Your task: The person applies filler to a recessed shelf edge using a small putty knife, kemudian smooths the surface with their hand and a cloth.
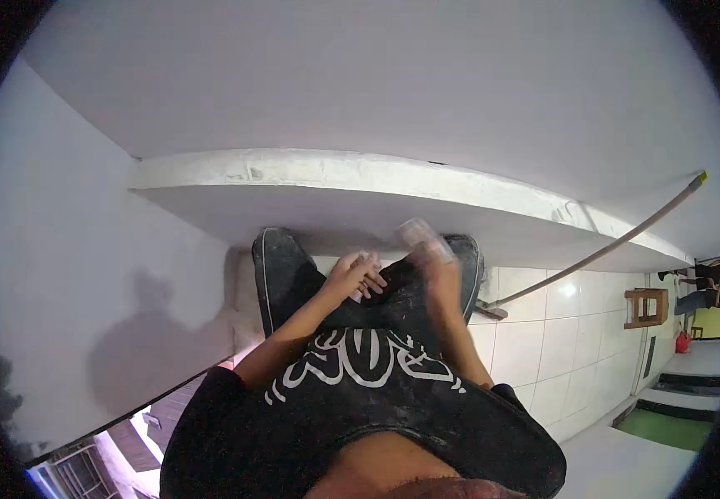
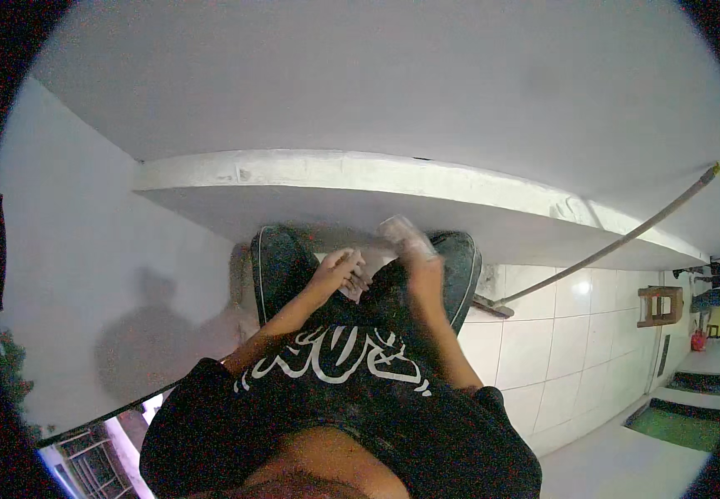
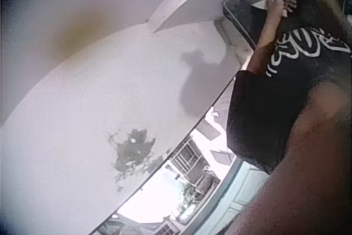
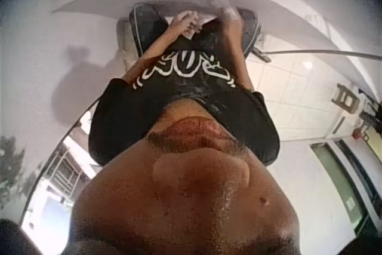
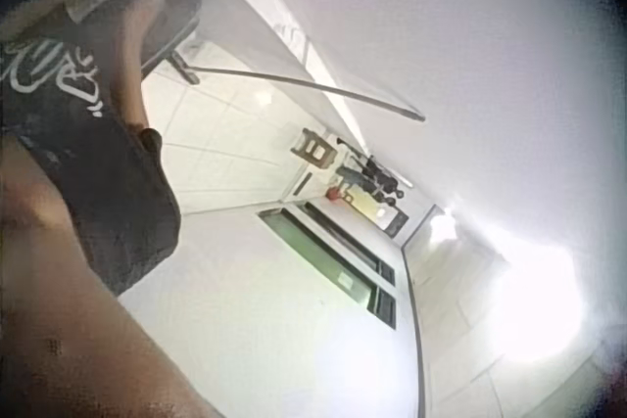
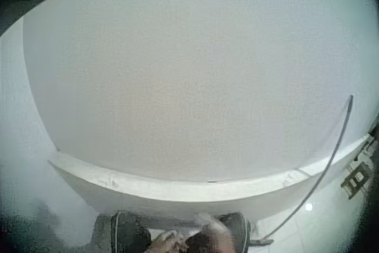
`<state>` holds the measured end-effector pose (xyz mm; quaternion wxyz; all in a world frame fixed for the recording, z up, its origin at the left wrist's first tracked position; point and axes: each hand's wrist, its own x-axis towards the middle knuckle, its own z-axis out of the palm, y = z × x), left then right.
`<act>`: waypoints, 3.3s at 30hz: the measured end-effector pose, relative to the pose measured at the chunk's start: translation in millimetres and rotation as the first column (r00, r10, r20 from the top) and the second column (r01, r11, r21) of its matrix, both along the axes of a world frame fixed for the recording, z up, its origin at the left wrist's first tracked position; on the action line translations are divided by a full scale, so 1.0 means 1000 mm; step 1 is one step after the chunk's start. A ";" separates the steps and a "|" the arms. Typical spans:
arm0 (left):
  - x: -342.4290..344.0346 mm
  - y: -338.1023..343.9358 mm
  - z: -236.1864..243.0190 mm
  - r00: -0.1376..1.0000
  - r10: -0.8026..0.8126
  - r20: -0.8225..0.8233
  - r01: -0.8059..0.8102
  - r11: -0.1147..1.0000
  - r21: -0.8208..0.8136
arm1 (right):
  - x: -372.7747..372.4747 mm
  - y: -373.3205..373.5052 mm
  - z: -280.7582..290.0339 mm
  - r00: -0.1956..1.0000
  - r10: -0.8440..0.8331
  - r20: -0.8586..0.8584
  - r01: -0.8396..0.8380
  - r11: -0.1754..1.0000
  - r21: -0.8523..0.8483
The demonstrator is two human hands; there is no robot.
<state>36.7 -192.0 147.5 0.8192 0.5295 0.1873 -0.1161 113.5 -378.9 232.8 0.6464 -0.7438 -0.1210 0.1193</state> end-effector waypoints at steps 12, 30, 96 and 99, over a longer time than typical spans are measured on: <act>0.013 0.015 -0.170 0.981 -0.148 -0.126 0.186 0.903 0.387 | 0.100 -0.063 0.008 0.587 0.224 0.778 0.739 0.243 -0.628; 0.006 0.018 -0.163 0.969 -0.173 -0.174 0.217 0.937 0.275 | 0.032 0.108 0.027 0.498 0.427 0.755 0.441 0.625 -0.644; 0.005 0.034 -0.210 0.945 -0.234 -0.228 0.255 0.965 0.066 | 0.038 0.062 0.019 0.566 0.376 0.733 0.465 0.589 -0.661; 0.014 0.002 -0.159 0.907 -0.285 -0.309 0.389 0.847 0.361 | 0.054 -0.013 0.004 0.652 0.257 0.713 0.601 0.398 -0.693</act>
